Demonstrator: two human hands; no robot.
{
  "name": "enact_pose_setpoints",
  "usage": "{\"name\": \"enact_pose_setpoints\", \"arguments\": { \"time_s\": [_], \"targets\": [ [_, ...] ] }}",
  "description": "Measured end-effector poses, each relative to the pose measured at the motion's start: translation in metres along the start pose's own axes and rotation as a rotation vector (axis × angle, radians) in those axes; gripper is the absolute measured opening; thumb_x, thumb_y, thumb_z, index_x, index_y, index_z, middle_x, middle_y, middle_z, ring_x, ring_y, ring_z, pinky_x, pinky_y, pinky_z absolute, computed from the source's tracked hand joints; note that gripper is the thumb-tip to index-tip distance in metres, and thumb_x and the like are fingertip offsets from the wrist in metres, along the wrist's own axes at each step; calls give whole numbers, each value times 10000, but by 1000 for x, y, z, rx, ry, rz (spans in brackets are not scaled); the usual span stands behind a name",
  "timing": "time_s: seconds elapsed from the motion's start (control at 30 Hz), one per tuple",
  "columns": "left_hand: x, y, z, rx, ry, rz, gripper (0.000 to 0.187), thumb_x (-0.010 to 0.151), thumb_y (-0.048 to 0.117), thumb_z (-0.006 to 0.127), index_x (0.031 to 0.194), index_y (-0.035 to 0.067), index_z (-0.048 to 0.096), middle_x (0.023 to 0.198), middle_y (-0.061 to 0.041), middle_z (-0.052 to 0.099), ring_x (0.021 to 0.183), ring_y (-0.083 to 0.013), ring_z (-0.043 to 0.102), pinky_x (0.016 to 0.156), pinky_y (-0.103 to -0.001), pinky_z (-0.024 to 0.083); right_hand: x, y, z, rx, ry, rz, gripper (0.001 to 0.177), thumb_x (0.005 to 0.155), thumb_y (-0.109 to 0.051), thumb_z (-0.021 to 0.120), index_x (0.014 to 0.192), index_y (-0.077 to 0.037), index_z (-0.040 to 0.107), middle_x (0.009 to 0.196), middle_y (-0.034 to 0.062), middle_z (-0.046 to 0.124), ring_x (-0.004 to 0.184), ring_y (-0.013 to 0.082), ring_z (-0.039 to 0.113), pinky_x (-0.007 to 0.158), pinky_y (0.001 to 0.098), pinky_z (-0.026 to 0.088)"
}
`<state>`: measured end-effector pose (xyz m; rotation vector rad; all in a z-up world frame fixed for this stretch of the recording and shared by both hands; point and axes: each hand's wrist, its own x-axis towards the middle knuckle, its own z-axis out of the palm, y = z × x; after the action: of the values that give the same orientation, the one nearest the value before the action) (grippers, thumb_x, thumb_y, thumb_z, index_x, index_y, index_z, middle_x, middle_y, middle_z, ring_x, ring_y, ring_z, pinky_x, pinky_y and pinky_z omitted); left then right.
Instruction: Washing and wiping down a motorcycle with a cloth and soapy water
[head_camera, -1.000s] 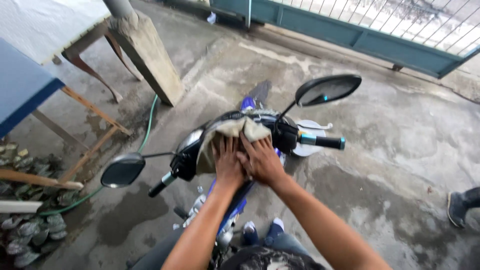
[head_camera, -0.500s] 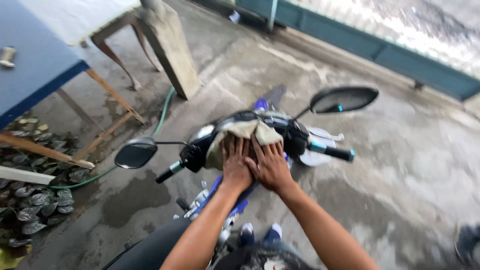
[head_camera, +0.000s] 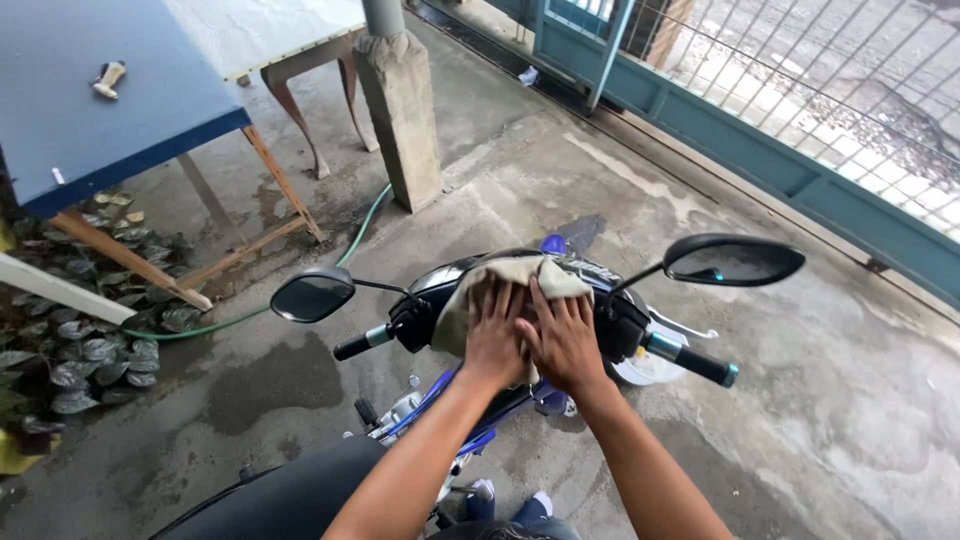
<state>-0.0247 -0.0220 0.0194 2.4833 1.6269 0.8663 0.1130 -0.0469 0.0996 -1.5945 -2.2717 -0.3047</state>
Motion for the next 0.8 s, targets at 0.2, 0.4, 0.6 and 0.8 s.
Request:
{"name": "enact_pose_setpoints", "arguments": {
  "time_s": [0.2, 0.4, 0.6, 0.8],
  "targets": [
    [-30, 5, -9, 11, 54, 11, 721, 955, 483, 509, 1581, 158, 360, 1661, -118, 268, 1496, -420, 243, 1180, -630, 159, -20, -16, -4, 4, -12, 21, 740, 999, -616, 422, 1576, -153, 430, 1293, 228, 588, 1298, 430, 501, 1129, 551, 323],
    [3, -16, 25, 75, 109, -28, 589, 902, 273, 528, 1472, 124, 525, 1497, -144, 515, 1332, -427, 481, 1123, -643, 298, 14, 15, 28, 35, -13, -50, 734, 1058, -612, 354, 1583, -103, 426, 1218, 240, 606, 1245, 436, 555, 1068, 560, 374],
    [12, 23, -13, 131, 141, -82, 601, 963, 442, 519, 1495, 164, 486, 1541, -117, 456, 1414, -406, 399, 1170, -622, 224, 15, 23, 7, 40, -48, -140, 765, 1022, -611, 401, 1560, -67, 434, 1199, 254, 605, 1251, 448, 544, 1094, 554, 363],
    [-15, 46, -20, 122, 216, -116, 654, 945, 413, 584, 1538, 171, 453, 1607, -113, 388, 1447, -418, 361, 1188, -612, 203, -8, 16, -13, 91, -112, -136, 829, 999, -669, 387, 1553, -54, 431, 1328, 285, 556, 1330, 479, 474, 1149, 572, 293]
  ]
}}
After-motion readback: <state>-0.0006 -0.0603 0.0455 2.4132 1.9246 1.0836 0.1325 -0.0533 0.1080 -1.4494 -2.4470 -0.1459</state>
